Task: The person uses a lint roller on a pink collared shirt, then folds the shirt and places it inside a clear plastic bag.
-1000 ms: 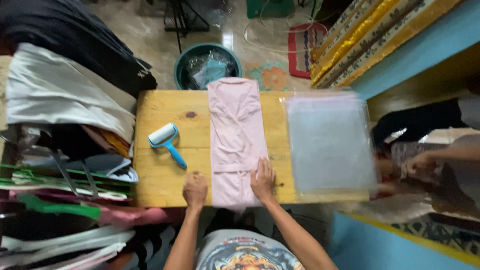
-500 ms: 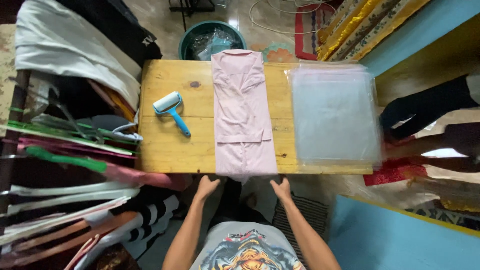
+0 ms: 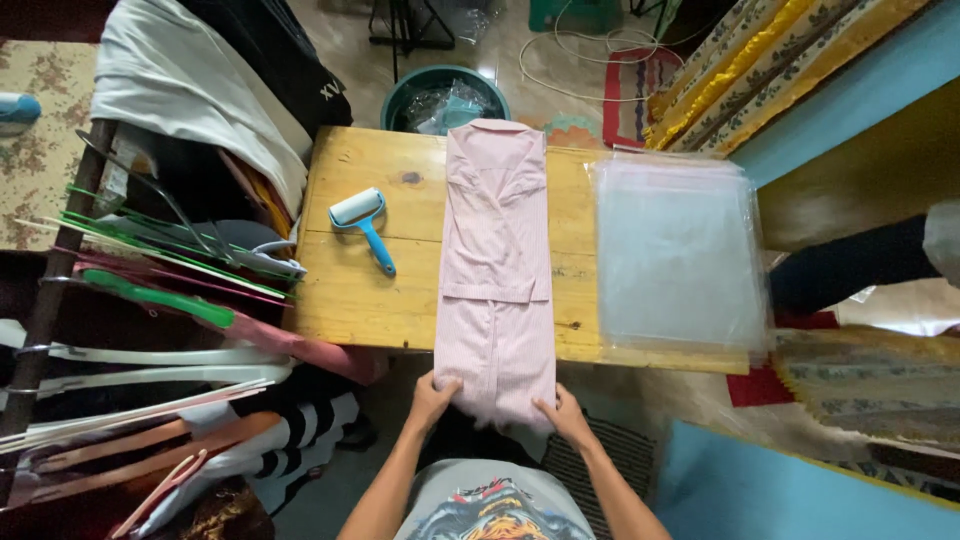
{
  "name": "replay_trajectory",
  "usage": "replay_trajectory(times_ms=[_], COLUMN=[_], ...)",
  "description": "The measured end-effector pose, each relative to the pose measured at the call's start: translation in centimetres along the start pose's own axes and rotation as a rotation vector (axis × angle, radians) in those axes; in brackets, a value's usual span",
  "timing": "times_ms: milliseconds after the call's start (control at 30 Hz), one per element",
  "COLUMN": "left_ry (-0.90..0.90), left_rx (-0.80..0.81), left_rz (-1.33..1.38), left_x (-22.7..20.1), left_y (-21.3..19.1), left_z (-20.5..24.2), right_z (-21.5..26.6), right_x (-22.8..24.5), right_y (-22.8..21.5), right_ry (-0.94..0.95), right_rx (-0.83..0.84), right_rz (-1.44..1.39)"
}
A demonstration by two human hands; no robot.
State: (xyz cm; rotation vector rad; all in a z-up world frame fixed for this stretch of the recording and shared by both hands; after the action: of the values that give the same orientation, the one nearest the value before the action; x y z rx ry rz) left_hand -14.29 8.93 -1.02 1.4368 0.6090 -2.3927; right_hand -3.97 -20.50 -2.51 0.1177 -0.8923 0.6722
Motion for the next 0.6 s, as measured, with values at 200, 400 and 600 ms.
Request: replay_trajectory(times_ms=[200,400,600], left_ry=[-0.161,0.035,-0.300], left_rx=[0.102,0.288,0.441], left_rz=[-0.018,0.072,0.649], left_x=[1.5,-14.6,-9.8], left_y=[-0.2,-2.3,1.7], left_z=[0.9,-1.6,-23.7], right_z=[0.7,2.7,-13.7], right_x=[-2.9,13.7,23.7], right_y=[0.0,-4.3,-7.3], right_ry=[0.023,-0.006,0.039], right_rx=[-0.104,-0.078,0.320], right_rz=[0.185,0.247,-0.851])
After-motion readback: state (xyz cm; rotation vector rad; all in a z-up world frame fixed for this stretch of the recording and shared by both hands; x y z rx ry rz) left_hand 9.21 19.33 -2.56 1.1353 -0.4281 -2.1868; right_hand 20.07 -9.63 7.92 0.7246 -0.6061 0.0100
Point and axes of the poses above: each hand's wrist, its own z-axis away from the middle knuckle, its own y-axis out of the palm, x = y × z, the point moved 6 cm from there along -z, towards the middle knuckle, and after that the axes turned 3 degrees about y, right-handed, at the moved point
